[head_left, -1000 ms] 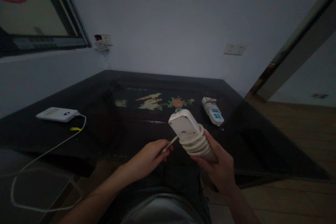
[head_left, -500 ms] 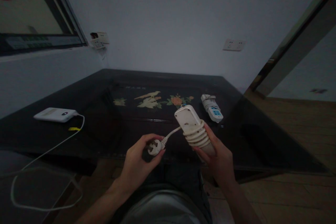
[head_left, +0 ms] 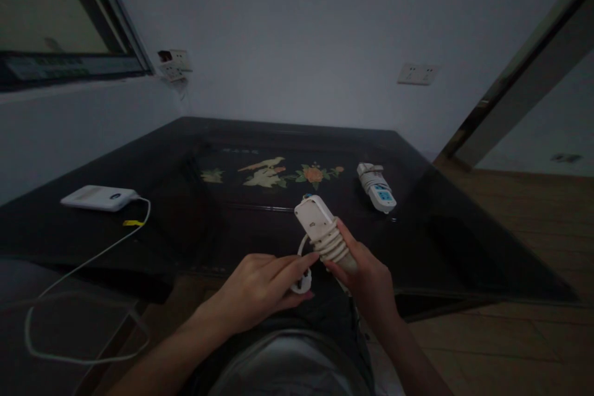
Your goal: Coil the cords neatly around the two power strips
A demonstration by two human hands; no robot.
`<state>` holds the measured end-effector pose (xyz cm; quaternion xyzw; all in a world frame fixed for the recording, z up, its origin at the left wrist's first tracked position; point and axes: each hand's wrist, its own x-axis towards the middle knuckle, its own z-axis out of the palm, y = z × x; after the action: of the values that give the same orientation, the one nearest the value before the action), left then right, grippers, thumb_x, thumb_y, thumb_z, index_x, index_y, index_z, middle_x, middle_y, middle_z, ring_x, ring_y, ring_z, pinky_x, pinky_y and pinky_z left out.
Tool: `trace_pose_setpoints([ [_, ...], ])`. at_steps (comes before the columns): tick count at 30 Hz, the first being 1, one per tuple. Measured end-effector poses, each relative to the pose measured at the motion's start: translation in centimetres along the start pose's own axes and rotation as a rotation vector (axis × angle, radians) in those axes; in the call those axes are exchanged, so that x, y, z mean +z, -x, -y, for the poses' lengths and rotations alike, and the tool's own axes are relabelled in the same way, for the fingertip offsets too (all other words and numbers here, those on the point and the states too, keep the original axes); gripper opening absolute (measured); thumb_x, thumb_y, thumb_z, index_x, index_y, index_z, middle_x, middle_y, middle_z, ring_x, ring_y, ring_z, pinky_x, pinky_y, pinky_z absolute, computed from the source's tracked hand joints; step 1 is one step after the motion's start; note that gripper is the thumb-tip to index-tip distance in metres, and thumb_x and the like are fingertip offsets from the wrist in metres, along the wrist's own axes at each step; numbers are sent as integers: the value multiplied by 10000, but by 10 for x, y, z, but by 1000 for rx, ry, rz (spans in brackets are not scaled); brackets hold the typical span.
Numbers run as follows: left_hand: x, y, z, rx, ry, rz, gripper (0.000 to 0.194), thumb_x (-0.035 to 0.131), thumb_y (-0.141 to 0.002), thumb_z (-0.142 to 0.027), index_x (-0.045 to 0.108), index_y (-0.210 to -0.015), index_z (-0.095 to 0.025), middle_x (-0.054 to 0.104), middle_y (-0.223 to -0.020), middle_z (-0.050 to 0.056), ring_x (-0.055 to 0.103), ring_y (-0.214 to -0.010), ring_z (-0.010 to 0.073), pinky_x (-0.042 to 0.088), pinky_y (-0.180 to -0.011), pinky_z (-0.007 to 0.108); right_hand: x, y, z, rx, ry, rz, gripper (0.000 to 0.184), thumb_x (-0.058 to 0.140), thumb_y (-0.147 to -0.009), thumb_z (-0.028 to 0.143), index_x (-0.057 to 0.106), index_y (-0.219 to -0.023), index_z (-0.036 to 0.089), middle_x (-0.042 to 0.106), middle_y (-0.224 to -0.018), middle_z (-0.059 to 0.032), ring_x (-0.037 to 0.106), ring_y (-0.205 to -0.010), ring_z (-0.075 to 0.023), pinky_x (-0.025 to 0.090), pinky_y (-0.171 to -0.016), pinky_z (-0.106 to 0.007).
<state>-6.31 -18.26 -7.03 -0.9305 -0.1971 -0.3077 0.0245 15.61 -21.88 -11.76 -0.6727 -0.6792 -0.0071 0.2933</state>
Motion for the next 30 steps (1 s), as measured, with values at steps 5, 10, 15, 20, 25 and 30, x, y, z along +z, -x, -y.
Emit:
trace_pose_setpoints([
  [5,-7,-13,4,-60,68,59,569,557,-880,-413,363,-1361,-179,695,-756,7,655,-575,150,499,-529,237,4,3,8,-99,49,57,733,708,-776,310,374,-1429,313,676,-936,-35,690,-752,-200,543,-614,-262],
  [10,-8,-28,13,-365,239,48,412,689,-780,-381,542,-1119,-199,642,-704,-34,604,-535,112,444,-491,185,10,8,7,-159,80,12,669,686,-796,365,415,-1406,328,655,-867,-24,675,-683,-175,492,-521,-223],
  [15,-2,-31,13,-600,543,-120,542,810,-644,-331,554,-1105,-209,638,-829,-23,618,-590,101,511,-608,213,10,5,5,-92,10,-32,712,702,-783,341,391,-1422,308,667,-912,-34,677,-733,-192,522,-587,-248],
  [20,13,-22,10,-537,739,-191,485,768,-711,-264,601,-1164,-217,692,-855,12,656,-704,132,528,-741,265,7,2,6,-31,-111,-57,728,693,-791,273,359,-1438,294,674,-1042,-55,680,-860,-213,544,-754,-288],
  [25,25,-24,17,-479,661,-429,332,823,-631,-314,718,-921,-192,728,-885,56,639,-827,190,504,-795,302,9,7,14,-43,-268,-34,710,677,-807,294,350,-1437,304,664,-1095,-52,678,-894,-209,541,-824,-315],
  [30,31,-23,7,-672,803,-402,314,789,-668,-307,715,-933,-156,736,-911,65,651,-869,217,492,-818,305,12,10,23,-17,-338,-27,674,646,-829,307,356,-1437,294,660,-1110,-55,679,-891,-201,543,-829,-308],
])
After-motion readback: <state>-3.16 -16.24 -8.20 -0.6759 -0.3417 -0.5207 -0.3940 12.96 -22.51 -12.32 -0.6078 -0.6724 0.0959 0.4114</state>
